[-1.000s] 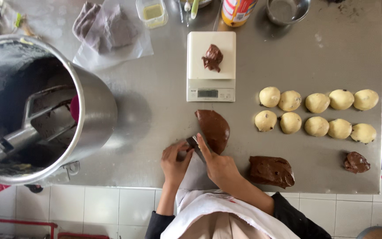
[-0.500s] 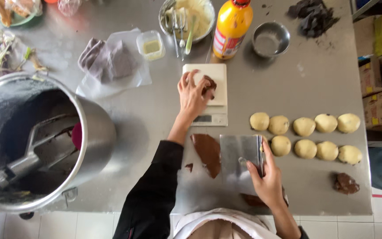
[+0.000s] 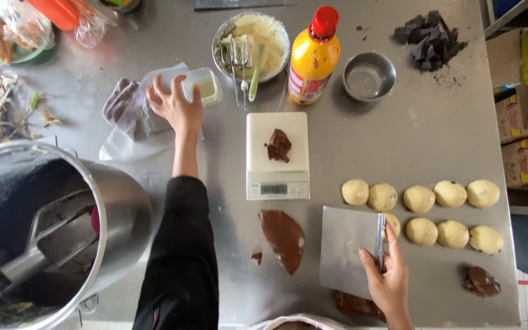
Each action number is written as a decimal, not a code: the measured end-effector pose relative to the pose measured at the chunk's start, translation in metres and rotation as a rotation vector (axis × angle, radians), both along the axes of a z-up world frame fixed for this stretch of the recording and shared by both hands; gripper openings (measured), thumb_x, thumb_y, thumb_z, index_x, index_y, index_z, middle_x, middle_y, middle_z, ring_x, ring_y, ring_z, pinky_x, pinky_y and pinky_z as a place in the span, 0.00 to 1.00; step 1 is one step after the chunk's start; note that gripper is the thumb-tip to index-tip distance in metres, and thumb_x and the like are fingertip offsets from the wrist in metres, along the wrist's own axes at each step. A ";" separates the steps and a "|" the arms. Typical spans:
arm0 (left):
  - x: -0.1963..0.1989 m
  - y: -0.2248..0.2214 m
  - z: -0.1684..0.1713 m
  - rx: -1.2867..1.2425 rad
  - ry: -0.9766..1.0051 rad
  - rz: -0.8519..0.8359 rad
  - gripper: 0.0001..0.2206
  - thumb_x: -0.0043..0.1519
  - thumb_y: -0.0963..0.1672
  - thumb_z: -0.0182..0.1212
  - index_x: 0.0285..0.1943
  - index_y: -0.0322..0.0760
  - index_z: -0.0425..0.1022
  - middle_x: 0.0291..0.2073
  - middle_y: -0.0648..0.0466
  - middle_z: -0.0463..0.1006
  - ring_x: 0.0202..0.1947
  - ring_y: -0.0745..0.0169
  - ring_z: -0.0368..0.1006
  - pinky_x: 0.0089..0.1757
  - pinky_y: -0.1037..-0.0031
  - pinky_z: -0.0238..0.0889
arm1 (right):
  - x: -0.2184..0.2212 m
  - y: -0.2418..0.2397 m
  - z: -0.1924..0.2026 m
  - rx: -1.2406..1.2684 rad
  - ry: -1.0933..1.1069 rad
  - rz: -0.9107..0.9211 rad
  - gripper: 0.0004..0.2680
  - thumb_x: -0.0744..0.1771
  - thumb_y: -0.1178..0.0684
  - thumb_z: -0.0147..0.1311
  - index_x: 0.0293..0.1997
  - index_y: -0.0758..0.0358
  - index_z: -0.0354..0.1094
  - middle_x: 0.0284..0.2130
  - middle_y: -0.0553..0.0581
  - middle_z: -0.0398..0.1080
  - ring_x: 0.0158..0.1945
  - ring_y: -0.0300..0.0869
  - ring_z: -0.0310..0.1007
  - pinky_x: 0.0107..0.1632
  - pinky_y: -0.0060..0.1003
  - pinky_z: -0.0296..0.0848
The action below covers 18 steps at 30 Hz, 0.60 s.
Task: The person weighs pieces of dark dough on a digital scale, then uses a metal scraper to cut and divide the dough on a stainless steel work surface next to several pale dough balls.
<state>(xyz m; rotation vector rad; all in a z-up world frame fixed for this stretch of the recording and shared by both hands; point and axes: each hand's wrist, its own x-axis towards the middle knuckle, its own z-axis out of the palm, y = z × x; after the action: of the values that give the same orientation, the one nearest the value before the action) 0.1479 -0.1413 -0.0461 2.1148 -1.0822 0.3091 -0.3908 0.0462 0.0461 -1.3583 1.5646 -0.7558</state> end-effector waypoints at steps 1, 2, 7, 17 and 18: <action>0.006 -0.011 0.000 0.007 -0.081 0.007 0.16 0.53 0.48 0.80 0.48 0.53 0.80 0.73 0.40 0.50 0.72 0.25 0.37 0.63 0.33 0.29 | 0.000 -0.002 -0.001 -0.022 -0.032 0.010 0.30 0.65 0.60 0.57 0.78 0.60 0.46 0.31 0.58 0.76 0.30 0.31 0.68 0.34 0.27 0.68; 0.012 -0.020 0.002 0.121 -0.051 -0.006 0.16 0.49 0.48 0.81 0.44 0.55 0.81 0.75 0.43 0.47 0.73 0.26 0.33 0.64 0.32 0.25 | 0.000 -0.005 -0.002 -0.015 -0.033 0.000 0.30 0.65 0.60 0.56 0.78 0.60 0.47 0.32 0.58 0.77 0.30 0.31 0.69 0.35 0.27 0.68; 0.033 -0.046 0.009 0.510 -0.017 -0.064 0.21 0.30 0.47 0.85 0.34 0.63 0.85 0.79 0.49 0.38 0.75 0.26 0.21 0.63 0.30 0.13 | 0.004 -0.016 -0.001 -0.019 -0.092 -0.011 0.28 0.65 0.60 0.55 0.75 0.63 0.47 0.43 0.57 0.76 0.39 0.32 0.77 0.40 0.28 0.75; 0.028 -0.020 0.032 0.108 0.101 -0.089 0.09 0.51 0.48 0.79 0.39 0.59 0.87 0.72 0.54 0.62 0.73 0.35 0.40 0.64 0.36 0.19 | 0.003 -0.020 -0.004 0.086 0.023 -0.040 0.30 0.66 0.59 0.57 0.79 0.61 0.48 0.34 0.63 0.79 0.31 0.36 0.73 0.35 0.31 0.70; 0.031 -0.027 0.035 0.118 0.092 -0.095 0.07 0.53 0.48 0.78 0.38 0.59 0.87 0.72 0.53 0.62 0.72 0.34 0.39 0.63 0.35 0.20 | 0.003 -0.020 -0.005 0.075 0.021 -0.025 0.29 0.66 0.59 0.57 0.78 0.62 0.48 0.34 0.62 0.79 0.32 0.35 0.74 0.35 0.31 0.70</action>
<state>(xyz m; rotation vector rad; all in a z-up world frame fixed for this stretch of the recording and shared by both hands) 0.1790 -0.1685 -0.0112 2.1500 -1.1671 0.1035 -0.3874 0.0264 0.0410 -1.2978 1.6132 -0.6936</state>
